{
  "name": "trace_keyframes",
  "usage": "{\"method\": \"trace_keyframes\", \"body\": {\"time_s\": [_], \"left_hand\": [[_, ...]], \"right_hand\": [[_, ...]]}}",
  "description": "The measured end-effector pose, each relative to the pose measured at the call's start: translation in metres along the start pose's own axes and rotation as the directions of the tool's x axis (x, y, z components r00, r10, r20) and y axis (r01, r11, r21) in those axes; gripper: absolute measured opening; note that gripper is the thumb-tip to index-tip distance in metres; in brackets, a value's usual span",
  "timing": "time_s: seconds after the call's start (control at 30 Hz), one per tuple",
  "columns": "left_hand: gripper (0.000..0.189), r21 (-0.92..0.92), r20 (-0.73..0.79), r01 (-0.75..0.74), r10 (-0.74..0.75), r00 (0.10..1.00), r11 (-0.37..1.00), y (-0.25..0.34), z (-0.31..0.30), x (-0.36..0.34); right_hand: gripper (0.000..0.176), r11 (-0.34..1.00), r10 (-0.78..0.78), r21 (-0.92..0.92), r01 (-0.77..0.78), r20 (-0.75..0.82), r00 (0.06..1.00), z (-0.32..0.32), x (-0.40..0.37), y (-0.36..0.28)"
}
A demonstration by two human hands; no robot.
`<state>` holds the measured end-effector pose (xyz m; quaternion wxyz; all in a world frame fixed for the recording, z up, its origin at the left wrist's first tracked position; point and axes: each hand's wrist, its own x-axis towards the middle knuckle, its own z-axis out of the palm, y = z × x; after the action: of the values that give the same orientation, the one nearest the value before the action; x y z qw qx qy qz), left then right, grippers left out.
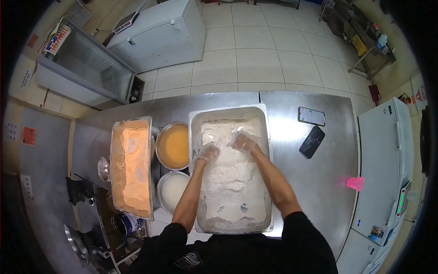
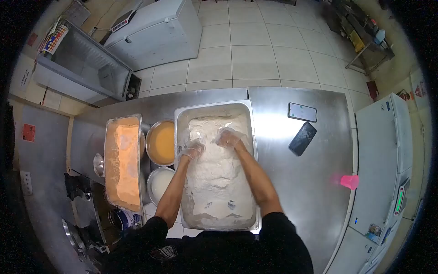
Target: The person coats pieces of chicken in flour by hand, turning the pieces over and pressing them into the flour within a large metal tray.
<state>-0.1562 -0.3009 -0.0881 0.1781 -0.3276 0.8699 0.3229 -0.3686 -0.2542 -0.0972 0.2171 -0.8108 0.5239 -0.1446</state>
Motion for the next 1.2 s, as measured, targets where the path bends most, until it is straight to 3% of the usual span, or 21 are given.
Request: {"method": "trace_keyframes", "body": {"time_s": [0.03, 0.07, 0.1, 0.13, 0.27, 0.33, 0.37, 0.43, 0.5, 0.63, 0.7, 0.77, 0.83, 0.9, 0.93, 1.0, 1.03, 1.07, 1.1, 1.17, 1.2], "left_hand": [[0.029, 0.008, 0.065, -0.009, 0.009, 0.998, 1.000, 0.004, -0.001, -0.009], [0.032, 0.018, 0.112, -0.011, 0.009, 0.994, 1.000, 0.008, -0.005, -0.015], [0.034, 0.040, 0.119, -0.014, 0.009, 0.993, 0.999, 0.001, -0.007, -0.011], [0.035, 0.062, 0.126, -0.017, 0.009, 0.992, 0.998, -0.007, -0.009, -0.007], [0.035, -0.018, 0.041, 0.117, -0.116, 0.992, 0.993, 0.022, -0.086, 0.015], [0.033, -0.075, -0.278, 0.035, -0.055, 0.959, 0.997, -0.016, -0.059, 0.055], [0.032, -0.094, -0.435, -0.009, -0.033, 0.900, 0.996, -0.047, -0.040, 0.087], [0.030, 0.370, -0.429, 0.109, 0.066, 0.901, 0.923, -0.051, -0.033, 0.097], [0.029, 0.401, -0.209, 0.036, 0.054, 0.976, 0.915, 0.016, -0.051, 0.025], [0.030, 0.370, -0.222, 0.024, 0.063, 0.973, 0.929, -0.004, 0.036, -0.006], [0.031, 0.308, -0.236, 0.063, 0.012, 0.972, 0.949, -0.008, 0.070, -0.022], [0.032, 0.220, -0.236, 0.129, -0.075, 0.969, 0.967, -0.010, 0.094, -0.035], [0.034, 0.089, -0.246, 0.237, -0.209, 0.946, 0.967, -0.013, 0.116, -0.045], [0.035, -0.157, -0.265, 0.364, -0.394, 0.880, 0.918, -0.007, 0.122, -0.050], [0.044, -0.554, -0.194, 0.420, -0.602, 0.775, 0.719, 0.038, 0.087, -0.069], [0.046, -0.709, -0.071, 0.383, -0.601, 0.796, 0.592, 0.052, 0.068, -0.066], [0.047, -0.774, -0.016, 0.362, -0.589, 0.808, 0.519, 0.053, 0.064, -0.063], [0.047, -0.823, -0.092, 0.249, -0.552, 0.829, 0.510, 0.037, 0.075, -0.043], [0.047, -0.857, -0.163, 0.139, -0.517, 0.840, 0.496, 0.019, 0.090, -0.025], [0.041, -0.969, -0.045, 0.083, -0.498, 0.866, 0.231, 0.051, 0.024, -0.066], [0.039, -0.902, -0.060, 0.189, -0.546, 0.835, 0.388, 0.054, -0.003, -0.071]], "right_hand": [[0.022, 0.996, -0.055, -0.065, 0.054, -0.005, 0.998, 0.006, -0.010, 0.000], [0.018, 0.946, -0.128, 0.306, 0.107, 0.048, 0.991, 0.007, -0.014, 0.013], [0.015, 0.765, -0.215, 0.631, 0.124, 0.070, 0.974, 0.020, -0.012, 0.044], [0.013, 0.483, -0.305, 0.870, 0.100, 0.059, 0.951, 0.031, -0.006, 0.064], [0.015, 0.877, -0.139, 0.467, 0.116, 0.016, 0.990, 0.072, 0.043, 0.060], [0.017, 0.981, -0.069, 0.177, 0.075, -0.043, 0.997, 0.069, 0.067, 0.053], [0.016, 0.995, 0.038, 0.090, -0.037, -0.012, 0.999, 0.029, 0.061, 0.012], [0.015, 0.992, 0.008, 0.124, -0.013, 0.043, 0.999, -0.002, 0.056, -0.017], [0.018, 0.992, 0.054, 0.106, -0.067, 0.123, 0.991, -0.022, 0.033, -0.021], [0.026, 0.934, 0.354, -0.003, -0.358, 0.148, 0.923, -0.088, -0.025, -0.057], [0.026, 0.836, 0.549, -0.077, -0.543, 0.102, 0.830, -0.092, -0.048, -0.095], [0.032, 0.782, 0.623, -0.077, -0.618, 0.080, 0.778, -0.048, -0.062, -0.097], [0.038, 0.760, 0.643, 0.064, -0.646, 0.063, 0.763, 0.004, -0.077, -0.077], [0.044, 0.723, 0.664, 0.238, -0.648, 0.017, 0.747, 0.043, -0.086, -0.061], [0.045, 0.603, 0.690, 0.493, -0.627, 0.074, 0.720, 0.036, -0.089, -0.070], [0.046, 0.200, 0.718, 0.851, -0.485, 0.209, 0.664, 0.022, -0.092, -0.090], [0.046, 0.027, 0.727, 0.919, -0.394, 0.253, 0.638, 0.014, -0.092, -0.096], [0.047, -0.051, 0.736, 0.942, -0.332, 0.260, 0.625, 0.004, -0.092, -0.100], [0.048, -0.073, 0.745, 0.951, -0.301, 0.253, 0.617, -0.005, -0.094, -0.103], [0.049, -0.014, 0.756, 0.950, -0.313, 0.215, 0.619, -0.026, -0.096, -0.101], [0.049, 0.077, 0.756, 0.928, -0.365, 0.184, 0.628, -0.035, -0.096, -0.099]]}}
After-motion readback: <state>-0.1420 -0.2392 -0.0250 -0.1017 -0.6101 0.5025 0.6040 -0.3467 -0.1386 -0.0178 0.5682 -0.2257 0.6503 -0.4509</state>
